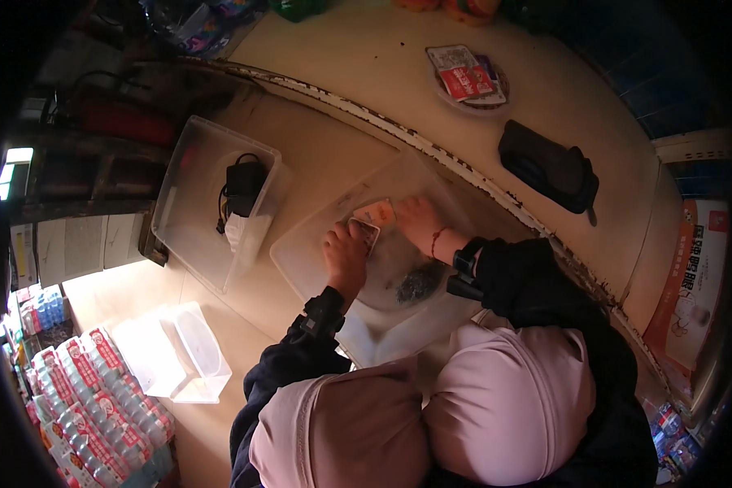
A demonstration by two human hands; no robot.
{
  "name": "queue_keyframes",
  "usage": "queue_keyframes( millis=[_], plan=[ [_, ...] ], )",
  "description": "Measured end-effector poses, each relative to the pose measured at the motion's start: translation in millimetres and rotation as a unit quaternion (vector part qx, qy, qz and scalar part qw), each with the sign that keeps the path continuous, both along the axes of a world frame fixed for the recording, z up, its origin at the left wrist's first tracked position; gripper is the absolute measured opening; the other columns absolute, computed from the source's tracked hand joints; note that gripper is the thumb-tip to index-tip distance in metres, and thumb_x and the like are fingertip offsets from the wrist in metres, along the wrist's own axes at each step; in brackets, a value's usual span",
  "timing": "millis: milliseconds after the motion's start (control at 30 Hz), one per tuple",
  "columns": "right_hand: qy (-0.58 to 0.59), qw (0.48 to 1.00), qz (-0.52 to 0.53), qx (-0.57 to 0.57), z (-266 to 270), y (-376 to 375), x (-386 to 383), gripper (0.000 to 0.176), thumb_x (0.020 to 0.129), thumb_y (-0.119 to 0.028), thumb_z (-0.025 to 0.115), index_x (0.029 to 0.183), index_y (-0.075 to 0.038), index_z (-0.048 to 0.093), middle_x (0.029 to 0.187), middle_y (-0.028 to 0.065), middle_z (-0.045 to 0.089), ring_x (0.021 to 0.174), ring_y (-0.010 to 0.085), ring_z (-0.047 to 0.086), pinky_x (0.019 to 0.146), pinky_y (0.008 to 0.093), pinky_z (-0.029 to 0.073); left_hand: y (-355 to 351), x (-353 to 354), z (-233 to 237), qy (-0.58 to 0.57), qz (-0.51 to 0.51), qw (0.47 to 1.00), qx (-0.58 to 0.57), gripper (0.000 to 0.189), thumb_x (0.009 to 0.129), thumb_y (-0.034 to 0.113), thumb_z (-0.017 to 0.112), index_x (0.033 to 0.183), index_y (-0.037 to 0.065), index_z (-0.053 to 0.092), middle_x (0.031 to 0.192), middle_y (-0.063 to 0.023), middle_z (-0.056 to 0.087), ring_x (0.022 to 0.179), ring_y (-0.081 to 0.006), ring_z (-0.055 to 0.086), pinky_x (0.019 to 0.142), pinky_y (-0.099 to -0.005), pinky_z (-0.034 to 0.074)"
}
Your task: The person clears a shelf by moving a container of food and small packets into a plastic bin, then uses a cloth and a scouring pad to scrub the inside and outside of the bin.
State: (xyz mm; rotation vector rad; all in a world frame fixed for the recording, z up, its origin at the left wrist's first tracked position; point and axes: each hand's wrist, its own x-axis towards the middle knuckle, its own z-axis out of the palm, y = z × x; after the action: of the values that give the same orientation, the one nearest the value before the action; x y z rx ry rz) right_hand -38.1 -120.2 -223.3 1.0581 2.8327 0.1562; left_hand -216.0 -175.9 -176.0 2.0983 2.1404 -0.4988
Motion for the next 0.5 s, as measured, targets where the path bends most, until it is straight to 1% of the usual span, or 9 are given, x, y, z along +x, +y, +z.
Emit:
queue_keyframes(
  millis=[133, 200, 233, 300, 333, 400, 433, 500],
  plan=[
    [-0.024, 0.999, -0.008, -0.042, 4.7, -3.5, 0.7, 0.019, 0.076, -0.018, 0.059, 0.092, -0.012, 0.069, 0.097, 0.0047, 0.058, 0.099, 0.0218, 0.052, 0.084, 0.0357, 0.039, 1.0, -2.0, -8.7, -0.002, 0.012, 1.0, 0.019, 0.032, 0.085, 0.018, 0.061, 0.113, 0.011, 0.048, 0.107, -0.0095, 0.056, 0.094, -0.0227, 0.058, 0.075, -0.0345, 0.048],
    [-0.016, 0.998, 0.008, -0.052, -3.2, -5.9, 2.5, 0.013, 0.075, -0.015, 0.055, 0.081, -0.01, 0.066, 0.095, 0.0072, 0.059, 0.098, 0.0232, 0.054, 0.083, 0.0362, 0.041, 7.1, -4.2, -11.8, -0.109, 0.05, 0.993, 0.023, 0.038, 0.084, 0.019, 0.063, 0.117, 0.009, 0.047, 0.1, -0.012, 0.061, 0.096, -0.0269, 0.061, 0.076, -0.0379, 0.05],
    [-0.016, 0.998, 0.007, -0.052, -8.2, -7.9, 3.1, 0.013, 0.075, -0.015, 0.055, 0.081, -0.01, 0.066, 0.095, 0.0072, 0.059, 0.098, 0.0232, 0.054, 0.083, 0.0362, 0.041, 6.8, -4.4, -10.1, -0.11, 0.049, 0.993, 0.022, 0.038, 0.084, 0.019, 0.063, 0.117, 0.009, 0.047, 0.1, -0.012, 0.061, 0.096, -0.0269, 0.061, 0.076, -0.0379, 0.05],
    [-0.031, 0.999, -0.007, -0.042, -9.7, -13.0, 1.2, 0.015, 0.075, -0.015, 0.056, 0.081, -0.011, 0.069, 0.094, 0.0074, 0.06, 0.098, 0.0234, 0.055, 0.085, 0.0365, 0.041, 3.8, -5.5, -5.5, -0.265, 0.116, 0.957, 0.029, 0.041, 0.082, 0.022, 0.066, 0.116, 0.006, 0.05, 0.096, -0.0171, 0.065, 0.096, -0.0338, 0.063, 0.079, -0.044, 0.05],
    [-0.032, 0.999, -0.007, -0.042, -5.4, -13.5, 2.1, 0.015, 0.075, -0.015, 0.056, 0.081, -0.011, 0.069, 0.094, 0.0074, 0.06, 0.098, 0.0234, 0.055, 0.085, 0.0365, 0.041, 2.0, -7.2, -5.7, -0.265, 0.116, 0.957, 0.029, 0.041, 0.082, 0.022, 0.066, 0.116, 0.006, 0.05, 0.096, -0.0171, 0.065, 0.096, -0.0338, 0.063, 0.079, -0.044, 0.05],
    [-0.085, 0.994, 0.042, -0.056, 8.1, -12.9, 6.5, 0.018, 0.075, -0.016, 0.056, 0.083, -0.011, 0.072, 0.095, 0.0069, 0.06, 0.098, 0.0236, 0.055, 0.087, 0.0365, 0.04, -2.2, -9.9, -4.2, -0.401, 0.118, 0.908, 0.032, 0.035, 0.08, 0.023, 0.067, 0.107, 0.003, 0.055, 0.099, -0.0214, 0.065, 0.096, -0.0405, 0.061, 0.08, -0.0479, 0.05],
    [-0.086, 0.994, 0.043, -0.056, 11.5, -12.5, 7.4, 0.018, 0.075, -0.016, 0.056, 0.083, -0.011, 0.072, 0.095, 0.0069, 0.06, 0.098, 0.0236, 0.055, 0.087, 0.0365, 0.04, -3.9, -10.1, -2.6, -0.401, 0.119, 0.908, 0.032, 0.035, 0.08, 0.023, 0.067, 0.107, 0.003, 0.055, 0.099, -0.0214, 0.065, 0.096, -0.0405, 0.061, 0.08, -0.0479, 0.05],
    [-0.078, 0.989, 0.073, -0.107, 17.0, -9.8, 9.4, 0.017, 0.074, -0.015, 0.062, 0.085, -0.01, 0.074, 0.086, 0.0066, 0.062, 0.089, 0.0249, 0.059, 0.081, 0.0369, 0.044, -6.5, -10.4, 0.7, -0.442, 0.111, 0.89, -0.035, 0.029, 0.082, 0.022, 0.065, 0.102, 0.001, 0.058, 0.096, -0.0243, 0.065, 0.092, -0.0422, 0.062, 0.079, -0.0496, 0.049]
  ],
)
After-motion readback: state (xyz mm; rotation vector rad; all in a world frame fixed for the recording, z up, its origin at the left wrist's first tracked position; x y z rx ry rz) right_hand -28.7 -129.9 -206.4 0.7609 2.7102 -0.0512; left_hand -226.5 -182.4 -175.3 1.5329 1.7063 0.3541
